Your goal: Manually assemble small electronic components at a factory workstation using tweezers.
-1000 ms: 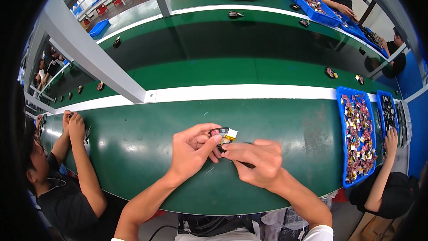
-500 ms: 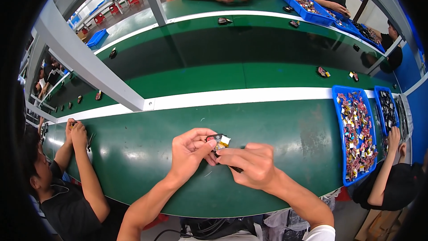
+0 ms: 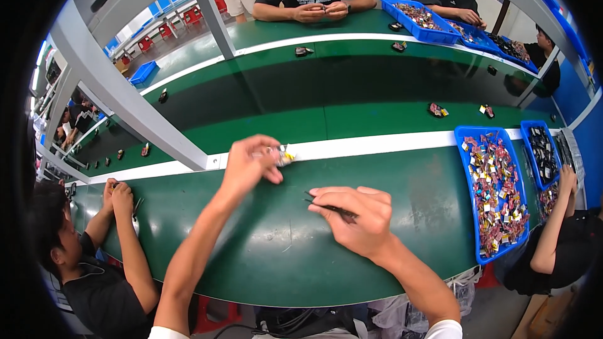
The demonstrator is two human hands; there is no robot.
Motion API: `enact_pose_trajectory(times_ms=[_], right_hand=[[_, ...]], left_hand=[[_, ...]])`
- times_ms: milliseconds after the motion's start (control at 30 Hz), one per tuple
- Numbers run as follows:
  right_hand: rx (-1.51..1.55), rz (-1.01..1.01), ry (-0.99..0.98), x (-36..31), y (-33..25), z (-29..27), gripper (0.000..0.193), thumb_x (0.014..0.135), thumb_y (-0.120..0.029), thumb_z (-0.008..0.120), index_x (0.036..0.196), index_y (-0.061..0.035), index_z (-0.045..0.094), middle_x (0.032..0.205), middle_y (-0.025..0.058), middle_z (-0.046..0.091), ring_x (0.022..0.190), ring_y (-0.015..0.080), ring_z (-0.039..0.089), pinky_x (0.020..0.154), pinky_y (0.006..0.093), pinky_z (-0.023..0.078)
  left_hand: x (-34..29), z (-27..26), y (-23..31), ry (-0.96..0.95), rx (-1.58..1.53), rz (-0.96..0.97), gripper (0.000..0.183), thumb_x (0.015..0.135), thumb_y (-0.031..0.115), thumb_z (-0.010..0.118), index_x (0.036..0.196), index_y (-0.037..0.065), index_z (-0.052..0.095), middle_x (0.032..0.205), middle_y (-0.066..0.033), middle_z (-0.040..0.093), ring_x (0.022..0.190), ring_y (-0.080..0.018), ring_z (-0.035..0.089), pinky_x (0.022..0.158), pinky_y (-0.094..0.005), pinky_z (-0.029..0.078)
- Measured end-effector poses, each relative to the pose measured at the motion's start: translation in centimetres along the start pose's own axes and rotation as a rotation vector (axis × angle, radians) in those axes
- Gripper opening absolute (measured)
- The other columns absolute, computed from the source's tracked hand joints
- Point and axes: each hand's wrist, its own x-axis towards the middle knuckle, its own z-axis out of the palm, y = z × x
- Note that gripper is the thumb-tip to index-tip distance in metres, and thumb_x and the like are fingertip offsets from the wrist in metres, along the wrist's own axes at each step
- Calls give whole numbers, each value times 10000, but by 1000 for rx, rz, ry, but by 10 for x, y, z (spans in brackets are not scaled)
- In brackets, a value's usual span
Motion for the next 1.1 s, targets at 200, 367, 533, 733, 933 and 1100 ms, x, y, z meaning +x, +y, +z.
enact_pose_trajectory(times_ms=[200,367,533,733,933,1100], right_hand=[[-14,35,87,-1,10,-24,204,698,29,848,827,-52,712,876,106,777,429,71,518,443,204,383],[-99,83,75,-20,30,-61,220,689,38,846,830,-52,702,892,98,780,407,58,475,433,201,372],[-137,138,105,-30,39,-74,223,669,18,864,819,-56,718,881,86,782,407,60,493,427,207,378],[-312,-58,-80,-34,36,-86,242,670,9,827,874,-110,774,891,40,781,601,72,668,446,201,338],[-305,-63,-193,-30,29,-94,202,726,-35,784,913,-106,757,1007,65,768,510,101,562,484,234,391],[-250,-94,-177,-23,26,-97,214,786,-18,766,993,-72,762,1056,102,760,542,124,589,512,249,403]], left_hand=[[89,-51,-5,250,305,27,209,912,4,620,1062,-137,658,815,-158,719,564,-191,694,500,-301,586],[130,-86,-5,263,1078,91,337,954,283,647,944,-53,676,771,-153,721,570,-243,711,508,-333,590],[208,-79,48,76,997,-11,320,938,299,659,921,-14,722,701,-140,718,565,-260,711,600,-358,593],[345,-51,42,224,941,186,237,899,238,670,1028,67,773,797,-118,752,638,-262,731,685,-385,588],[408,-38,14,179,1063,327,153,748,173,760,887,184,823,880,-90,771,883,-271,741,824,-386,584],[407,-38,18,203,1032,283,157,683,143,794,830,191,824,875,-92,771,856,-266,744,838,-375,581]])
